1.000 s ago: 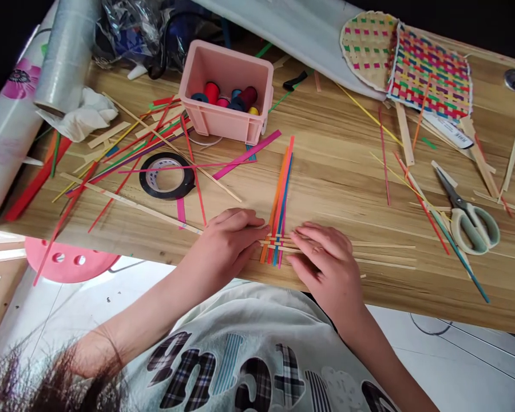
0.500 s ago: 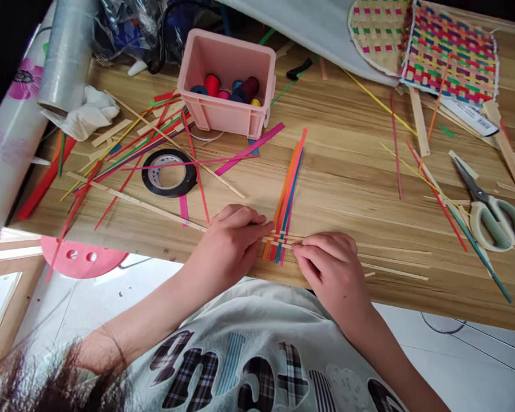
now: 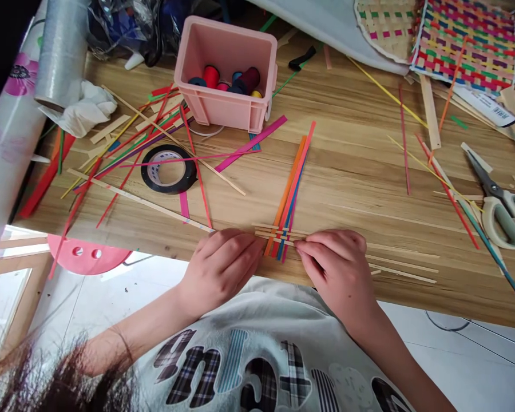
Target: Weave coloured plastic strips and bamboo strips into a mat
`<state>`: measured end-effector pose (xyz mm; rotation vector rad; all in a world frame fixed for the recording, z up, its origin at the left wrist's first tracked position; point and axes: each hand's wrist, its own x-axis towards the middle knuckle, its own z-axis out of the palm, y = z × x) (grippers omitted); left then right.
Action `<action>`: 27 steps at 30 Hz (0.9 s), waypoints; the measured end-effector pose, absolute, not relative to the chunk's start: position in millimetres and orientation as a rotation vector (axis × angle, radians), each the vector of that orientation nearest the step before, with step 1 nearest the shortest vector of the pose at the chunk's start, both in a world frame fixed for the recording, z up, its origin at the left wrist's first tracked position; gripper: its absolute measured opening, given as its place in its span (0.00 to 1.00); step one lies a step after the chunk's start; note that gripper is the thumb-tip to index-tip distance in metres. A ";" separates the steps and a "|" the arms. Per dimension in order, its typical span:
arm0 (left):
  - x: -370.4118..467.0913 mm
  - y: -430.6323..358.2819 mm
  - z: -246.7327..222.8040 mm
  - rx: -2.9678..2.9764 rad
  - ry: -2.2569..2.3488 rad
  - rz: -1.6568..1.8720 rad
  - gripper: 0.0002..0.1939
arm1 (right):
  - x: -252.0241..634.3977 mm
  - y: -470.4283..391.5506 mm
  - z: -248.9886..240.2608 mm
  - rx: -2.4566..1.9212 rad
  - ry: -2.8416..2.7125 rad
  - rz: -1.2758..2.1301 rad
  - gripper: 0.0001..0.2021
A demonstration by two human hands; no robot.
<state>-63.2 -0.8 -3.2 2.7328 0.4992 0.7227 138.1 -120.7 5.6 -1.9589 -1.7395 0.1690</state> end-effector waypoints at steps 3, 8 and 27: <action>-62.3 -1.6 -6.9 2.758 0.515 0.637 0.19 | 138.5 -121.0 5.1 -1.958 -1.742 0.162 0.06; -61.4 -3.8 -6.9 2.793 0.505 0.681 0.18 | 136.9 -120.7 6.1 -1.964 -1.758 0.127 0.07; -46.8 -3.1 2.9 2.806 0.716 0.451 0.18 | 113.2 -102.0 11.4 -1.915 -2.023 0.072 0.12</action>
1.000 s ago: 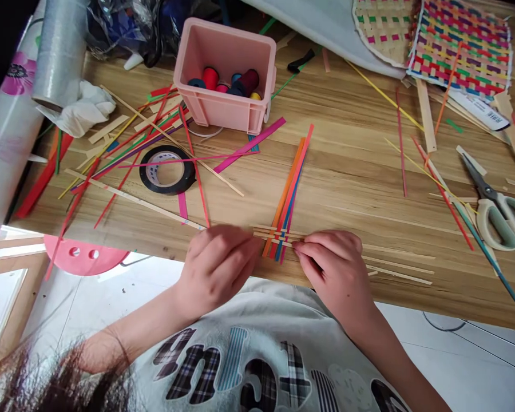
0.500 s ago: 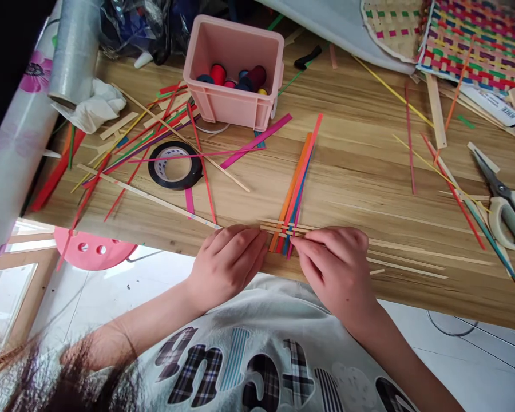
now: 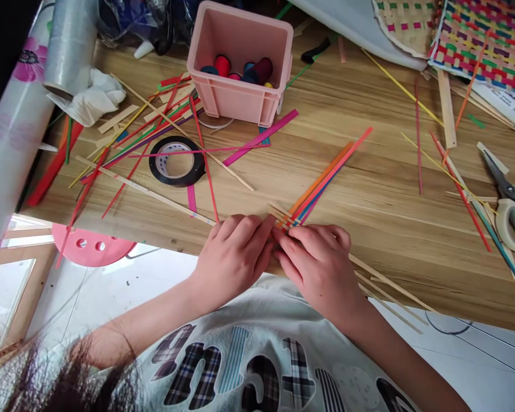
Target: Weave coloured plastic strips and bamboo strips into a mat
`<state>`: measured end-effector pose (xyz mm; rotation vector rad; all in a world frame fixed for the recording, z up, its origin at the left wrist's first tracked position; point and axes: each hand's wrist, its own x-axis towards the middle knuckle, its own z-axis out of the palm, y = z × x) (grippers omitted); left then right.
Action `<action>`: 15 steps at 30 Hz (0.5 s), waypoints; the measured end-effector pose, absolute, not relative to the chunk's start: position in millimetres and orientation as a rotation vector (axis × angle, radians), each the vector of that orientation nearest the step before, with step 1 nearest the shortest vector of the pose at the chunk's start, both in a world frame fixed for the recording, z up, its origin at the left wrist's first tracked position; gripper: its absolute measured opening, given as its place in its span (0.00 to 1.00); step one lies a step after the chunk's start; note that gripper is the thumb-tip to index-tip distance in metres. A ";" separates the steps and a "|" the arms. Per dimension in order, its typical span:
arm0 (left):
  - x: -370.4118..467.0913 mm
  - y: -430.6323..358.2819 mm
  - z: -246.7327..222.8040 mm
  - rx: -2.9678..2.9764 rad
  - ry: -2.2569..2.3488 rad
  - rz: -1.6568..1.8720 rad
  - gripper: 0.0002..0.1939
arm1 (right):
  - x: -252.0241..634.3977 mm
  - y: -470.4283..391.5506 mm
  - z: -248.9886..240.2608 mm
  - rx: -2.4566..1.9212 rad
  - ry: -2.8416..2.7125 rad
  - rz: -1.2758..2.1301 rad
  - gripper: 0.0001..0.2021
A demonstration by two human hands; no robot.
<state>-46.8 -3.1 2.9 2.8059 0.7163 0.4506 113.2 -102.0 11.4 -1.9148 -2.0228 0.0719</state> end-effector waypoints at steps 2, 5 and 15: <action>-45.8 -2.8 5.0 2.813 0.721 0.408 0.18 | 112.6 -102.8 11.3 -1.942 -2.020 0.075 0.11; -45.4 -3.2 6.8 2.820 0.725 0.389 0.17 | 111.1 -104.5 10.0 -1.970 -2.004 0.060 0.09; -45.2 -2.2 2.9 2.846 0.701 0.432 0.17 | 110.7 -104.4 7.8 -2.004 -2.001 0.056 0.12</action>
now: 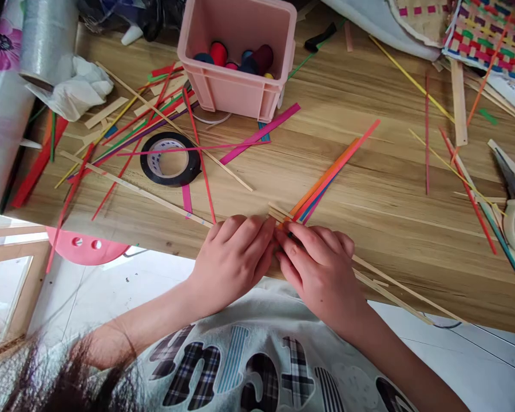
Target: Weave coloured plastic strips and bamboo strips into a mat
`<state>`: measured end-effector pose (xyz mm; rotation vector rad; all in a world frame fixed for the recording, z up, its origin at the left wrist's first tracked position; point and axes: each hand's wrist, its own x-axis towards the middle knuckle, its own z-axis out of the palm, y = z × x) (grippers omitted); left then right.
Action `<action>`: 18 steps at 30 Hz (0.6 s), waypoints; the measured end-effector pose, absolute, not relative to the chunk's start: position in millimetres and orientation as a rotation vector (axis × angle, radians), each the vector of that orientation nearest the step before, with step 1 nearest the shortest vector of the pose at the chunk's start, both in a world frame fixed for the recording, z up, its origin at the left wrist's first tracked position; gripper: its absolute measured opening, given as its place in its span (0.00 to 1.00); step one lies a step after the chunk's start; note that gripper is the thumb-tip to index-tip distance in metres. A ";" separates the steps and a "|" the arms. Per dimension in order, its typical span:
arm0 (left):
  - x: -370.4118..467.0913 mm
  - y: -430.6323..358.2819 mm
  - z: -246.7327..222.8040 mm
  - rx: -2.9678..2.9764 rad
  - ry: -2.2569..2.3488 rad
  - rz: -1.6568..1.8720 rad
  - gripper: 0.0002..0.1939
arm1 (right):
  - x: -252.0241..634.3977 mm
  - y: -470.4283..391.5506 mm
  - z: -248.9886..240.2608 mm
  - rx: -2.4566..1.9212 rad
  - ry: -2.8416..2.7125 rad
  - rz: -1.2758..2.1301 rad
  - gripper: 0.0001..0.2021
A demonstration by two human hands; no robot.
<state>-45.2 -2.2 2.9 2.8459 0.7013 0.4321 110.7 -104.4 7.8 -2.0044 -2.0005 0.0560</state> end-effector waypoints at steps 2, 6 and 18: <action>-45.3 -2.1 2.9 2.845 0.695 0.443 0.18 | 111.1 -104.4 7.7 -2.004 -1.996 0.053 0.11; -45.5 -1.9 3.3 2.838 0.686 0.446 0.18 | 111.5 -104.8 7.7 -2.010 -2.007 0.052 0.11; -52.5 -1.5 2.6 2.908 0.437 0.444 0.17 | 118.2 -114.8 13.3 -2.027 -2.011 -0.005 0.08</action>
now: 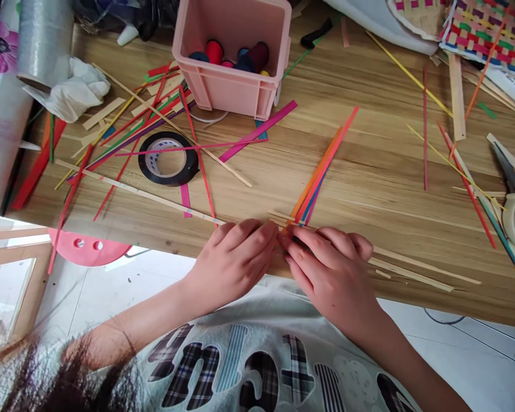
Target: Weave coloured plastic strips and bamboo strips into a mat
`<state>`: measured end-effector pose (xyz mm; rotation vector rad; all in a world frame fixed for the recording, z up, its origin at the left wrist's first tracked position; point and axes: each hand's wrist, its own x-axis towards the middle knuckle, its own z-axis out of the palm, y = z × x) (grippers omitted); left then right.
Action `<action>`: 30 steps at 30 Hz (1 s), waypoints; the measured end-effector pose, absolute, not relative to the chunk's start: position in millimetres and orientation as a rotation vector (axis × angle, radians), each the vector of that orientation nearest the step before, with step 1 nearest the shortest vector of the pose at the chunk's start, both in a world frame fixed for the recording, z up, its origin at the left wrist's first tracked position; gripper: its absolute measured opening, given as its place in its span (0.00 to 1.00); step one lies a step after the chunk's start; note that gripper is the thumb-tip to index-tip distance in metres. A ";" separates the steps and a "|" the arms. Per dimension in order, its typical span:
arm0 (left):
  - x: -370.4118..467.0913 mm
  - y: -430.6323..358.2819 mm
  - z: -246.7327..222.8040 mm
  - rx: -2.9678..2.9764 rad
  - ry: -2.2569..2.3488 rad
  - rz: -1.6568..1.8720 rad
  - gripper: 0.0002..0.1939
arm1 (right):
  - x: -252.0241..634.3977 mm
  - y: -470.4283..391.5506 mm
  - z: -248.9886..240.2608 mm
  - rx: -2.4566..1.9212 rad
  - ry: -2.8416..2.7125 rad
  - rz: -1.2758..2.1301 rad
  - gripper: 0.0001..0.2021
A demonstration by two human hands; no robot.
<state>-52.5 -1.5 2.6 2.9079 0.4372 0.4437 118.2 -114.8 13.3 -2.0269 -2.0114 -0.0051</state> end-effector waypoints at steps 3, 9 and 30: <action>-52.7 -3.1 2.4 2.892 0.377 0.438 0.16 | 122.1 -121.4 14.0 -1.997 -2.019 0.035 0.10; -45.5 -6.4 3.0 2.863 0.280 0.466 0.13 | 126.3 -135.6 11.6 -1.987 -1.952 0.040 0.11; -40.8 -8.3 0.8 2.928 0.250 0.493 0.12 | 135.4 -140.9 -0.2 -2.065 -1.626 -0.045 0.13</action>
